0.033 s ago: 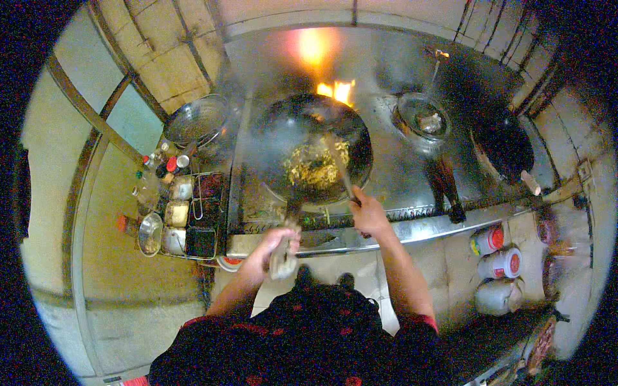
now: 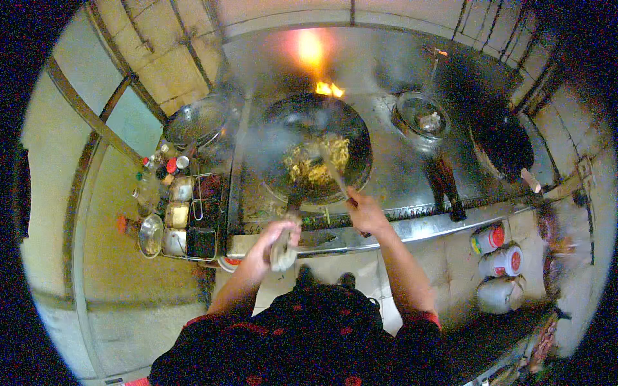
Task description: The person stir-fries ingredients in a wok over a high flame, then plates the cooked food. They clean the wok with water and a brush, chop green vegetables on a cutting board, and prepare the wok again by adding oil and garlic.
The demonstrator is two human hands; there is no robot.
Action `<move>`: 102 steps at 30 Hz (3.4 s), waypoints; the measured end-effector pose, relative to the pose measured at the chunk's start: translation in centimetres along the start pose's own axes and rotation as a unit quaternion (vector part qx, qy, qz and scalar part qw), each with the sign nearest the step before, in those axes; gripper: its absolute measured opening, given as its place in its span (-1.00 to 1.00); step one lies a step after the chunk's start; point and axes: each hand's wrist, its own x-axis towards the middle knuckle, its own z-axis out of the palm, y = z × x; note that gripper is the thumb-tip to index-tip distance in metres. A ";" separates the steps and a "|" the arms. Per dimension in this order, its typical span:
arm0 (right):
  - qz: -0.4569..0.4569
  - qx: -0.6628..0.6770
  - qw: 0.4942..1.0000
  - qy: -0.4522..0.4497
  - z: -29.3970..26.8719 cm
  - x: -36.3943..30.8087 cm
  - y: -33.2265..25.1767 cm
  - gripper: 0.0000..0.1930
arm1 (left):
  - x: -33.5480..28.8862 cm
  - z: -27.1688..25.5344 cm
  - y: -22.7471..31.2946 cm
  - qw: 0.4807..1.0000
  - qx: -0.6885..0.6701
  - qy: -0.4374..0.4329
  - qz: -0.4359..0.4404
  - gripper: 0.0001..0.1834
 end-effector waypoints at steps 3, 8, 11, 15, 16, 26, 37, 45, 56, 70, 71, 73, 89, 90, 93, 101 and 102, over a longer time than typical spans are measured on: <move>-0.027 -0.106 0.990 -0.084 -5.3 -3.2 -1.9 -0.51 | 2.5 2.4 3.1 0.994 -0.037 -0.090 -0.040 -0.92; -0.055 -0.232 0.967 -0.095 -10.3 -5.8 -1.1 -0.51 | 4.9 0.8 2.2 0.982 -0.063 -0.153 0.095 -0.79; 0.021 -0.228 0.973 -0.007 -7.3 -3.9 -0.6 -0.47 | 4.2 -0.2 -0.3 0.999 0.045 -0.017 -0.018 -0.82; 0.019 -0.153 0.988 0.003 -7.6 -6.5 0.1 -0.47 | -1.7 -0.9 -2.8 0.996 0.088 0.019 -0.029 -0.88; 0.029 -0.137 0.990 -0.024 -8.9 -8.2 0.3 -0.47 | -2.6 -1.1 -2.2 0.995 0.036 0.017 -0.096 -0.84; 0.016 -0.138 0.990 0.028 -4.8 -4.1 -0.6 -0.42 | 0.0 -0.3 -2.3 0.982 0.173 0.067 0.032 -0.83; 0.016 -0.177 0.984 -0.002 -4.6 -3.5 -0.1 -0.51 | 0.9 1.2 0.0 0.999 -0.030 -0.014 -0.037 -0.87; 0.048 -0.099 0.992 -0.063 -11.6 -11.7 2.5 -0.48 | -2.2 -1.7 0.1 0.996 0.082 -0.009 -0.016 -0.79; -0.026 0.112 0.980 0.162 -5.5 -9.0 4.9 -0.63 | 0.9 -4.6 -3.6 0.988 0.146 -0.002 -0.038 -0.81; 0.018 -0.155 0.986 0.055 -4.5 0.0 3.6 -0.55 | 3.2 -4.2 -1.1 0.980 -0.151 -0.132 -0.011 -0.38; -0.017 -0.129 0.990 0.056 -7.3 -2.4 3.2 -0.55 | 1.4 -5.2 -1.6 0.985 -0.115 -0.128 -0.006 -0.37; -0.047 -0.138 0.988 0.044 -12.4 -6.6 1.9 -0.52 | -1.7 -6.5 -2.1 0.993 -0.045 -0.106 -0.001 -0.35; 0.117 0.331 0.936 -0.039 4.5 10.3 2.2 -0.50 | 7.1 0.8 1.9 0.953 -0.164 -0.236 -0.092 -0.64; 0.072 0.272 0.958 -0.060 2.8 8.3 0.3 -0.48 | 7.5 1.3 2.5 0.946 -0.193 -0.242 -0.100 -0.70; -0.150 -0.103 0.982 0.048 -2.8 0.4 -1.8 -0.50 | 8.1 1.8 3.9 0.976 -0.127 -0.160 -0.069 -0.79; 0.008 -0.179 0.983 0.030 -5.4 -4.5 -0.8 -0.53 | 5.0 -1.3 -0.9 0.985 -0.081 -0.144 -0.041 -0.82; 0.003 -0.167 0.985 0.033 -5.7 -5.0 -1.5 -0.51 | 3.5 -1.8 -1.4 0.999 0.042 -0.009 -0.021 -0.79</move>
